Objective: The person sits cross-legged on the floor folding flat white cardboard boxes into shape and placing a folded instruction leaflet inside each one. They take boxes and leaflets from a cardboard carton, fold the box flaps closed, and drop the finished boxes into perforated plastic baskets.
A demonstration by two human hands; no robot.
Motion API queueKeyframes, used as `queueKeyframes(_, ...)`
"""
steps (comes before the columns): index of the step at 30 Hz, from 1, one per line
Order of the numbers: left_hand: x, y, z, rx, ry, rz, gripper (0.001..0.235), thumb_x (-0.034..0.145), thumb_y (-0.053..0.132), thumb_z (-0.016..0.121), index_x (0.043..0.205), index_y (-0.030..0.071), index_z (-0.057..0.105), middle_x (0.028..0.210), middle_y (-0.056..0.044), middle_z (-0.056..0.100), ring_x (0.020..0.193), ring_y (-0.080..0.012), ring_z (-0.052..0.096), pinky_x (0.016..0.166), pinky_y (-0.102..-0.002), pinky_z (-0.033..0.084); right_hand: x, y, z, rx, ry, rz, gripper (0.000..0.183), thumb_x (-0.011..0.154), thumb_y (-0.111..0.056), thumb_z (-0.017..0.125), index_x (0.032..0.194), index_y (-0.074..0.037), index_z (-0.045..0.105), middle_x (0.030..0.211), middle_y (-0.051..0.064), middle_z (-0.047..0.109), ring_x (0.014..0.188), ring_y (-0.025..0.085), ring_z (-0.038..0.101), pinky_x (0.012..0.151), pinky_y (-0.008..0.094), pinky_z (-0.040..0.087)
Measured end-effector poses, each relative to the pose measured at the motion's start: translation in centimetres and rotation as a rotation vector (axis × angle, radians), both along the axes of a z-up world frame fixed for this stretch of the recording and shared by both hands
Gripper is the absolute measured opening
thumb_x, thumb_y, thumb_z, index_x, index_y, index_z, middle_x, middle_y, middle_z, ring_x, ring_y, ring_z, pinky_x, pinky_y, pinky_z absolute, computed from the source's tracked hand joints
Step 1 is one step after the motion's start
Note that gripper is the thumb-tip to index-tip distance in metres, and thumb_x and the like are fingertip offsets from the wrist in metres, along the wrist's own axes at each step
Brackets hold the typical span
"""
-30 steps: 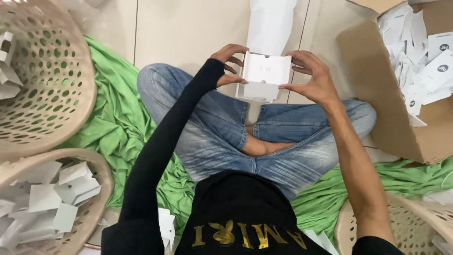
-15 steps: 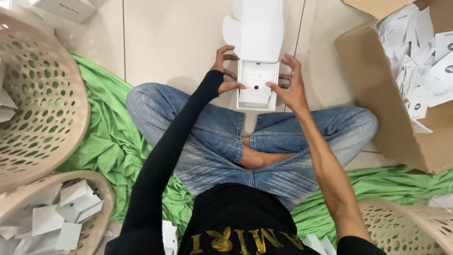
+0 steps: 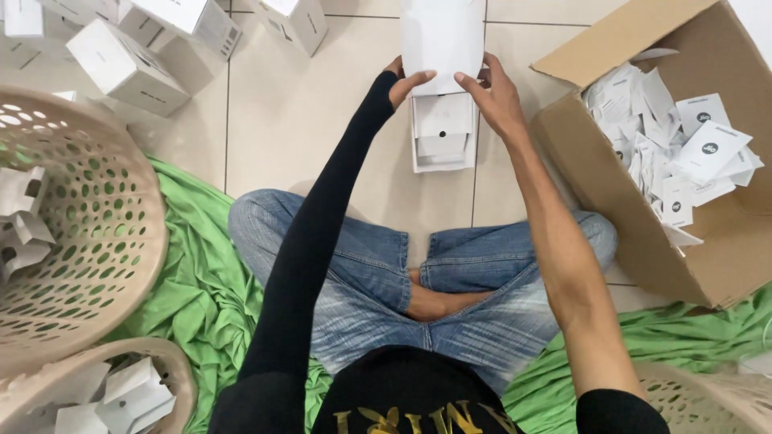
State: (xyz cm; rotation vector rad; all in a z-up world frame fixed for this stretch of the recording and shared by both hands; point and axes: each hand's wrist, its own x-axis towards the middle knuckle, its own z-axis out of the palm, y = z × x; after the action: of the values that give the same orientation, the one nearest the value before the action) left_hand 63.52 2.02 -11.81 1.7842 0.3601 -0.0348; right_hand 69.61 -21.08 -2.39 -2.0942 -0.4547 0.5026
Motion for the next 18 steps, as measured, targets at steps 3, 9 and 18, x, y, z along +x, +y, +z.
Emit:
queueKeyframes(3, -4.9, -2.6, 3.9, 0.074, -0.180, 0.035, 0.096, 0.086, 0.049, 0.075, 0.157, 0.001, 0.031, 0.145, -0.030, 0.054, 0.135, -0.0424, 0.055, 0.110, -0.049, 0.048, -2.5, -1.8, 2.3, 0.093, -0.042, 0.004, 0.091, 0.089, -0.058, 0.068, 0.155, -0.002, 0.037, 0.120, 0.021, 0.073, 0.107, 0.030, 0.070, 0.094, 0.045, 0.055)
queueKeyframes(9, -9.3, -5.7, 5.8, 0.022, -0.243, 0.065, 0.076, 0.093, 0.035, 0.061, 0.162, 0.014, 0.037, 0.151, -0.025, 0.059, 0.142, -0.0395, 0.057, 0.117, -0.048, 0.049, -3.3, -5.9, -3.7, 0.004, -0.171, 0.171, 0.054, 0.097, -0.024, 0.080, 0.140, -0.003, 0.057, 0.124, 0.018, 0.073, 0.114, 0.029, 0.073, 0.090, 0.041, 0.063)
queueKeyframes(18, -12.5, -9.1, 2.5, 0.053, -0.183, 0.078, 0.091, 0.096, 0.042, 0.072, 0.165, 0.020, 0.018, 0.162, -0.026, 0.042, 0.146, -0.0404, 0.049, 0.116, -0.050, 0.046, -10.0, -5.3, -1.2, 0.034, -0.321, 0.156, 0.066, 0.096, 0.005, 0.064, 0.151, -0.015, 0.033, 0.132, 0.021, 0.065, 0.121, 0.042, 0.067, 0.099, 0.049, 0.056)
